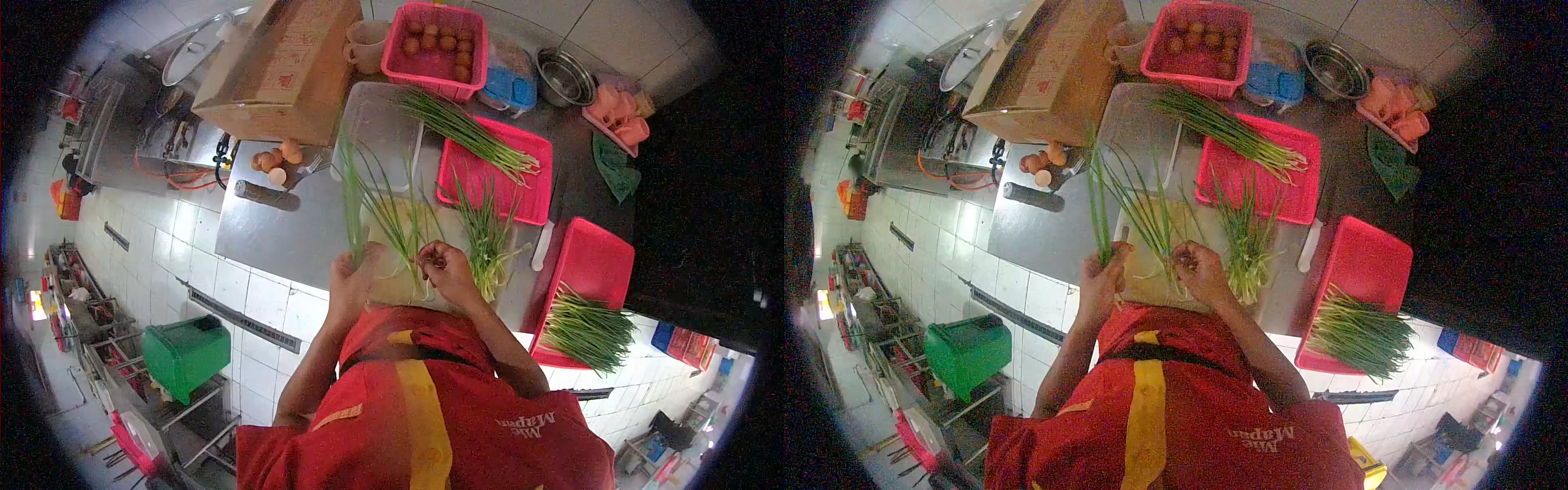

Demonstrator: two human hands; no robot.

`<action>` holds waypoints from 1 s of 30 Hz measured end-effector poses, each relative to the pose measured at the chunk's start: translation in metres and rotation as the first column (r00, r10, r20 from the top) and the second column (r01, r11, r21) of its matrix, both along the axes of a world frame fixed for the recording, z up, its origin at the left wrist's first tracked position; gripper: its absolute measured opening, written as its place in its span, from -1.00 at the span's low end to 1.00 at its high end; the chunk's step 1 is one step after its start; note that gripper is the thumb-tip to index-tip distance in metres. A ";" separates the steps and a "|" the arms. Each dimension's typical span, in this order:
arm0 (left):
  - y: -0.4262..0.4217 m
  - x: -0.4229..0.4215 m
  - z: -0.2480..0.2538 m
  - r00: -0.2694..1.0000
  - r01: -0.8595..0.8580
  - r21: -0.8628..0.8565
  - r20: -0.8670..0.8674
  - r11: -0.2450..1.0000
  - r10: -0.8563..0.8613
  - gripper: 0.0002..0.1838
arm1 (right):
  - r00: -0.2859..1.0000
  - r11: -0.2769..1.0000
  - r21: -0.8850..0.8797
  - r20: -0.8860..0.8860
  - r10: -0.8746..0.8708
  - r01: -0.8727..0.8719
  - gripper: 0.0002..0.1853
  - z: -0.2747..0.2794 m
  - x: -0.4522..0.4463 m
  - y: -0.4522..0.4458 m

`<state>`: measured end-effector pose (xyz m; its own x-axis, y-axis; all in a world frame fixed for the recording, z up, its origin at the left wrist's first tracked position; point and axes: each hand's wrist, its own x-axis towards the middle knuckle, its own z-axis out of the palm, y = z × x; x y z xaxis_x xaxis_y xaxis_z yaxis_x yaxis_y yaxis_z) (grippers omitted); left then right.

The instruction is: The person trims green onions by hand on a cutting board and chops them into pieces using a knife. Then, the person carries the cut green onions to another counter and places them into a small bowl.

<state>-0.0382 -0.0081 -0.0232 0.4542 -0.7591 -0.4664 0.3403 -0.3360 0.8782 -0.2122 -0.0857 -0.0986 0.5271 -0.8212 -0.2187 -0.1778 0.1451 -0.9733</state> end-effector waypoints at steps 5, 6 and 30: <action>-0.007 -0.010 -0.001 0.954 0.264 0.061 0.131 0.963 -0.269 -0.74 | 0.997 0.998 0.059 0.075 0.026 -0.030 -0.91 0.040 0.002 0.002; -0.007 -0.013 -0.004 0.953 0.266 0.060 0.133 0.962 -0.272 -0.74 | 0.998 0.998 0.006 0.020 0.060 -0.060 -0.88 0.045 0.004 0.001; -0.005 0.013 0.018 0.981 -0.102 -0.140 -0.178 0.985 0.076 -0.91 | 0.950 0.808 0.523 0.278 0.140 -0.272 -0.82 0.066 0.008 0.018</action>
<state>-0.0247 -0.0127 -0.0050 0.4460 -0.7857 -0.4286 0.5129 -0.1680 0.8418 -0.2038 -0.0680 -0.0321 0.7575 -0.4644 -0.4589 -0.0611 0.6494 -0.7580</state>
